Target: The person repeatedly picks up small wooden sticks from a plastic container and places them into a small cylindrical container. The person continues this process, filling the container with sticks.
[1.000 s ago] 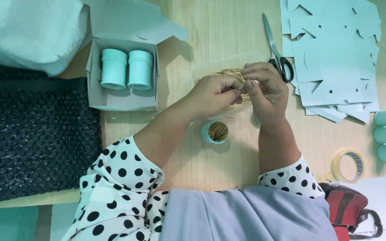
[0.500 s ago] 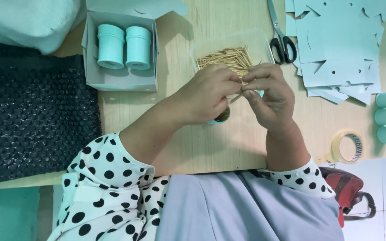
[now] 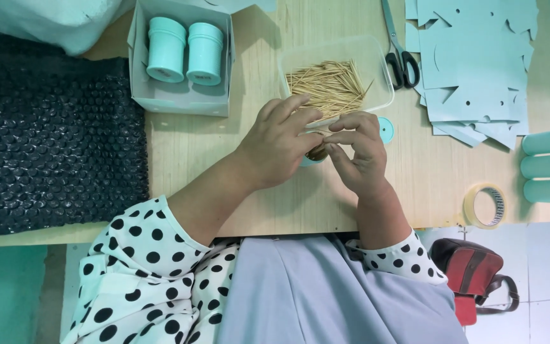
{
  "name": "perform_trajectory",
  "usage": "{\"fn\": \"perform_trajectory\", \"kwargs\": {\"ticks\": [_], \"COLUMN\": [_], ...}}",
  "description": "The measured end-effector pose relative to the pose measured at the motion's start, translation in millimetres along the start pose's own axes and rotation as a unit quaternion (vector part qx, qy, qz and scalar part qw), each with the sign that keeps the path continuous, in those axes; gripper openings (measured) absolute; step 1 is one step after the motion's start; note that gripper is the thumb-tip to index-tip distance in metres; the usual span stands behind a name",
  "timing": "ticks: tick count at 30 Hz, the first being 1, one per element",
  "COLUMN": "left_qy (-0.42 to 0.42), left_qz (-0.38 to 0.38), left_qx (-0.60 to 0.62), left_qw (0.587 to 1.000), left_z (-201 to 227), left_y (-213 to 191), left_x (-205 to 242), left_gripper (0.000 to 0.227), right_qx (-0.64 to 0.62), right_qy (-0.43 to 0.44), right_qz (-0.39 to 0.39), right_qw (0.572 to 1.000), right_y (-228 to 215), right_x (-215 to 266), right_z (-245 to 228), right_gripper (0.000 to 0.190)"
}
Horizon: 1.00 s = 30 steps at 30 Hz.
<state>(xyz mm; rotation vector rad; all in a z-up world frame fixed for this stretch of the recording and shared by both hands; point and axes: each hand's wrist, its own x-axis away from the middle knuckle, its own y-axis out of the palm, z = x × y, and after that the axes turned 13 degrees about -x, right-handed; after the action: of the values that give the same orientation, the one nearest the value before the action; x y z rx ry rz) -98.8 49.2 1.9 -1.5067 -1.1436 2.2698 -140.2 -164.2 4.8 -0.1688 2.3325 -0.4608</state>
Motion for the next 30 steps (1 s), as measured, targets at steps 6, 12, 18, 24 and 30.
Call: {"fn": "perform_trajectory", "kwargs": {"ticks": [6, 12, 18, 24, 30], "left_qy": [0.007, 0.01, 0.017, 0.019, 0.039], "left_qz": [0.086, 0.104, 0.085, 0.08, 0.087], "left_qx": [-0.001, 0.019, 0.045, 0.036, 0.045], "left_qw": [0.996, 0.994, 0.995, 0.996, 0.994], "left_z": [-8.6, -9.8, -14.5, -16.8, -15.4], "left_y": [0.5, 3.3, 4.4, 7.6, 8.7], "left_x": [4.8, 4.4, 5.0, 6.5, 6.4], "left_gripper": [0.032, 0.027, 0.026, 0.027, 0.023], "right_qx": [0.075, 0.135, 0.112, 0.15, 0.207], "right_qy": [-0.014, -0.033, -0.031, -0.058, -0.062], "right_qz": [-0.023, -0.03, -0.033, -0.058, -0.083], "right_qw": [0.997, 0.99, 0.993, 0.985, 0.973], "right_y": [6.1, 5.2, -8.1, -8.3, -7.1], "right_x": [1.2, 2.7, 4.7, 3.0, 8.9], "right_z": [0.0, 3.4, 5.9, 5.8, 10.7], "right_gripper": [0.003, 0.007, 0.017, 0.037, 0.051]}}
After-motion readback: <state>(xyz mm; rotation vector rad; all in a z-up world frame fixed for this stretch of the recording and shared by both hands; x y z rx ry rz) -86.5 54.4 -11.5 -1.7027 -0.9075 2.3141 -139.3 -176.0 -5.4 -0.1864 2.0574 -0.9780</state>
